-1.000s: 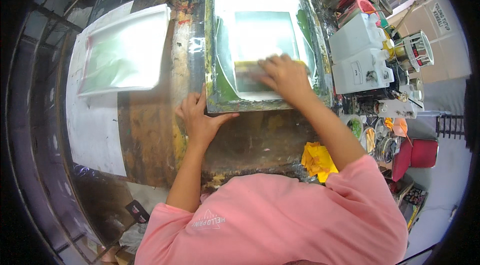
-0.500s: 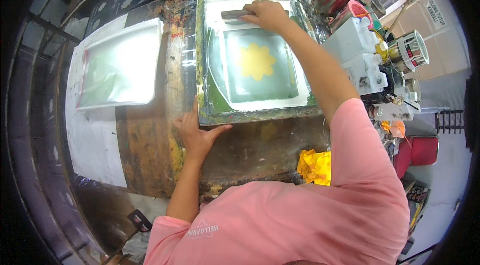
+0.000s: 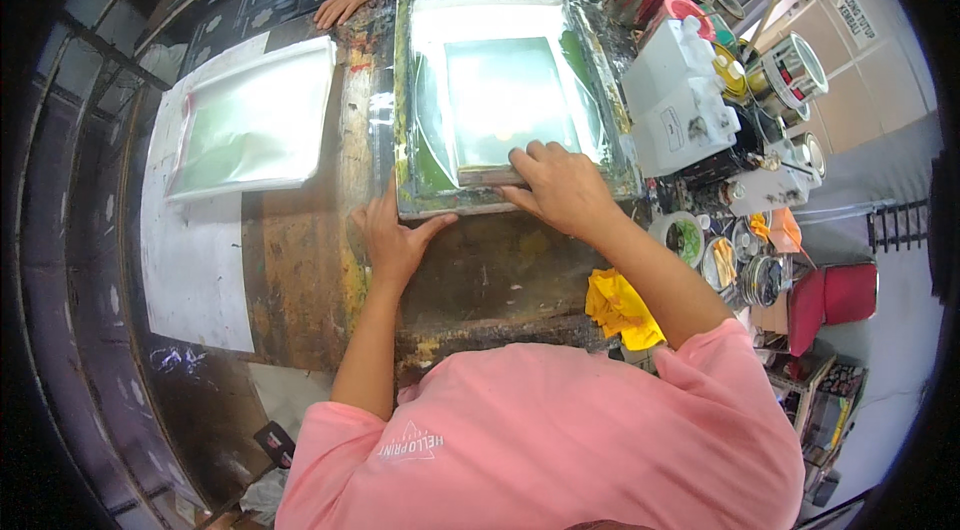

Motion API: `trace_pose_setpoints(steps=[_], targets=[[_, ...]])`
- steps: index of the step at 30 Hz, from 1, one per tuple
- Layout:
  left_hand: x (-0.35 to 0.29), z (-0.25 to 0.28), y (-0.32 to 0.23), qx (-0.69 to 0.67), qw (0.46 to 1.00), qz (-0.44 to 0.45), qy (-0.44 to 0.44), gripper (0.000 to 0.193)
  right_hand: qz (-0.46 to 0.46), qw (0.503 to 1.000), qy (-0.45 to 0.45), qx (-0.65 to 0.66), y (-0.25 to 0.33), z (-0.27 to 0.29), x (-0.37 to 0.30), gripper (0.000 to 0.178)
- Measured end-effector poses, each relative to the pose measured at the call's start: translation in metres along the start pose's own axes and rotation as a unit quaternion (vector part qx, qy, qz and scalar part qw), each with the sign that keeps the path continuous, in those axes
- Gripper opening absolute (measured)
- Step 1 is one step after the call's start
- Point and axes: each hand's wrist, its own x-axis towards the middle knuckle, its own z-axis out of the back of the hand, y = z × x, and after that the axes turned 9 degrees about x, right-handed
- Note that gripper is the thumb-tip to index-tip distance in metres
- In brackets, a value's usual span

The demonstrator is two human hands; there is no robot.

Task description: The person performs screen printing by repeatedly pulling a squeegee across a screen to transfer green ink onto a substrate. They periodically lift the screen to reveal a flower-shaped print, then reposition the screen and continue printing.

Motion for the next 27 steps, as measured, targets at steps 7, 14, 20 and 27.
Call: trace_pose_setpoints(steps=[7,14,20,27], targets=[[0.048,0.043,-0.061,-0.441,0.888,0.121,-0.047,0.086,0.044,0.983,-0.164,-0.069,0.022,0.065,0.018,0.034],[0.087,0.039,-0.041,-0.178,0.98,0.04,-0.074,0.073,0.084,0.937,-0.324,-0.096,0.01,0.131,0.093,0.038],[0.024,-0.014,-0.002,0.188,0.979,0.068,0.041,0.059,0.072,0.947,-0.312,-0.036,0.011,0.167,0.116,0.043],[0.047,-0.009,-0.02,0.013,0.999,0.053,0.005,0.026,0.065,0.947,-0.315,-0.015,0.007,0.177,0.126,0.046]])
